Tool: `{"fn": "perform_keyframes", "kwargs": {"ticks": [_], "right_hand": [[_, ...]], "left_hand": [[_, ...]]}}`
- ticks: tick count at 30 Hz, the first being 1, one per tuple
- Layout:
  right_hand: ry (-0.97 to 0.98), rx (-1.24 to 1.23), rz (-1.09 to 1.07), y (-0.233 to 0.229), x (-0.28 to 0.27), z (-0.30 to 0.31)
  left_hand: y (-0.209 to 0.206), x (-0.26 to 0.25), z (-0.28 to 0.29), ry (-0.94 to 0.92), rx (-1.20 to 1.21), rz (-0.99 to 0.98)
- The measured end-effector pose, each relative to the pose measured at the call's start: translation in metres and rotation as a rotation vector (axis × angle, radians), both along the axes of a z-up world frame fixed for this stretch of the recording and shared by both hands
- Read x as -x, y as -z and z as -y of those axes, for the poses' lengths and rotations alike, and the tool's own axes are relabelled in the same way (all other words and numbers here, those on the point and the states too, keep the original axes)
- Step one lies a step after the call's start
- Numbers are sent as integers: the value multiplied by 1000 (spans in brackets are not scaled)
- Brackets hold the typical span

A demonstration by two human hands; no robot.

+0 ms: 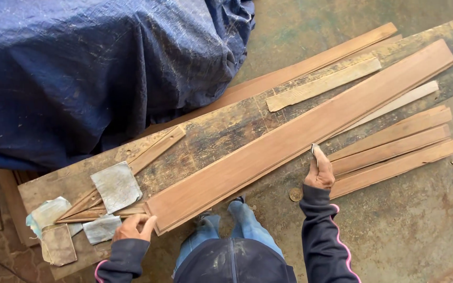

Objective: Sanding wood planks manually using sandpaper on a workbench.

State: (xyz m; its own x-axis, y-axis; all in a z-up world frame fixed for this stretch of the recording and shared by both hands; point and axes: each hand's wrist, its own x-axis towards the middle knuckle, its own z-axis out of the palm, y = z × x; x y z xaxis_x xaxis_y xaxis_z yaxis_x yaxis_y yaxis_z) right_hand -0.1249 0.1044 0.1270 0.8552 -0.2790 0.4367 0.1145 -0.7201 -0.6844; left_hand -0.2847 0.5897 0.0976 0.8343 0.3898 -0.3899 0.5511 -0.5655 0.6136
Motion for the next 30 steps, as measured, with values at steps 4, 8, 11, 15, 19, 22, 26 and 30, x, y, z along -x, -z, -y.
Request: {"fn": "perform_keyframes", "kwargs": {"ticks": [4, 8, 11, 15, 19, 22, 26, 30], "right_hand": [[-88, 486, -58, 102, -26, 8], [-318, 406, -149, 125, 16, -136], [-756, 318, -116, 73, 68, -223], [-758, 340, -53, 83, 46, -172], [-372, 532, -169, 126, -14, -16], [-242, 522, -224, 118, -3, -21], [-478, 422, -110, 90, 72, -162], [-1000, 408, -105, 49, 104, -224]], "left_hand": [[11, 37, -1, -2, -247, -503], [47, 47, 6, -236, 26, -481], [49, 39, 22, -374, 246, -438], [37, 33, 21, -343, 282, -420], [37, 53, 27, -332, 330, -409], [42, 68, 38, -343, 394, -473], [52, 61, 45, -333, 374, -302], [76, 63, 43, -459, 642, -397]]}}
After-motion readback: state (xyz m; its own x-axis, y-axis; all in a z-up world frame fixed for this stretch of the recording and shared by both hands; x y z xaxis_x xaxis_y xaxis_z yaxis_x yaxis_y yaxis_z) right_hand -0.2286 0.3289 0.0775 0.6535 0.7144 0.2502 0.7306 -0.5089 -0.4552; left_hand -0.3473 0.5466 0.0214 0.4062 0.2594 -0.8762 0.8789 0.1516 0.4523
